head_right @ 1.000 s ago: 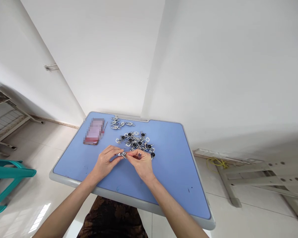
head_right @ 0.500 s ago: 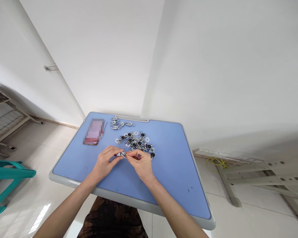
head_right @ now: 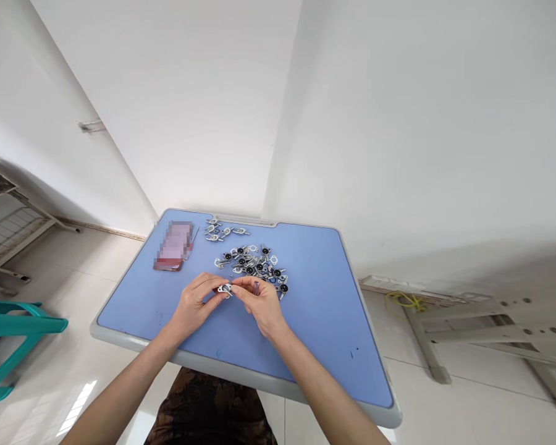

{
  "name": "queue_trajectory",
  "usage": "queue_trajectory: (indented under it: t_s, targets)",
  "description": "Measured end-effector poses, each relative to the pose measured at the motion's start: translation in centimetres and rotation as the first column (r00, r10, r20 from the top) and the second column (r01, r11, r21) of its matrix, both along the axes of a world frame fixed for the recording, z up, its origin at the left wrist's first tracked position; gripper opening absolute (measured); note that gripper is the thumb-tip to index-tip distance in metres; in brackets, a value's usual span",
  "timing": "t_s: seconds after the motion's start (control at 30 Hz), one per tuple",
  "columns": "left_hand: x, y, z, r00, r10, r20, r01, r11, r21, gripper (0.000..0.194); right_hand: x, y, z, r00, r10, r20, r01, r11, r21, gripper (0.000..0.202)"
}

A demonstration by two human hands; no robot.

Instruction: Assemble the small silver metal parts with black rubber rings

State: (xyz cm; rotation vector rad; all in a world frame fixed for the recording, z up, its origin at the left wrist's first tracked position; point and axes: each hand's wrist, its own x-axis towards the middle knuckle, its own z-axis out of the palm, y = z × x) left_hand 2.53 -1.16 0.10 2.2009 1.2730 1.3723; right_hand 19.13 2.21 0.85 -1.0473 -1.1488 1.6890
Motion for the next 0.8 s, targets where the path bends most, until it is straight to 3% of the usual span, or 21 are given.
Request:
queue_trajectory:
  t_s: [0.23,0.5,0.8]
  targets:
    - [0.19,-0.12,0.12,1.000,-0.009,0.009,0.009,1.000,-0.003,0.019,-0.05,-0.12,0.23,0.998,0.000,-0.055,-0.002,1.000,-0.031,0.030]
    - [0.02,-0.14,-0.19,0.985,-0.023,0.172,0.058,0.978,-0.199,0.015,-0.26,-0.35,-0.02,0.998,-0.036,-0.056,0.036,0.999,-0.006,0.028]
    - [0.11,-0.16,-0.03,0.972,-0.006,0.235,0.068,0.964,-0.256,0.013,-0.45,-0.49,-0.28,0.999,-0.050,0.007,0.049,0.995,0.081,0.026]
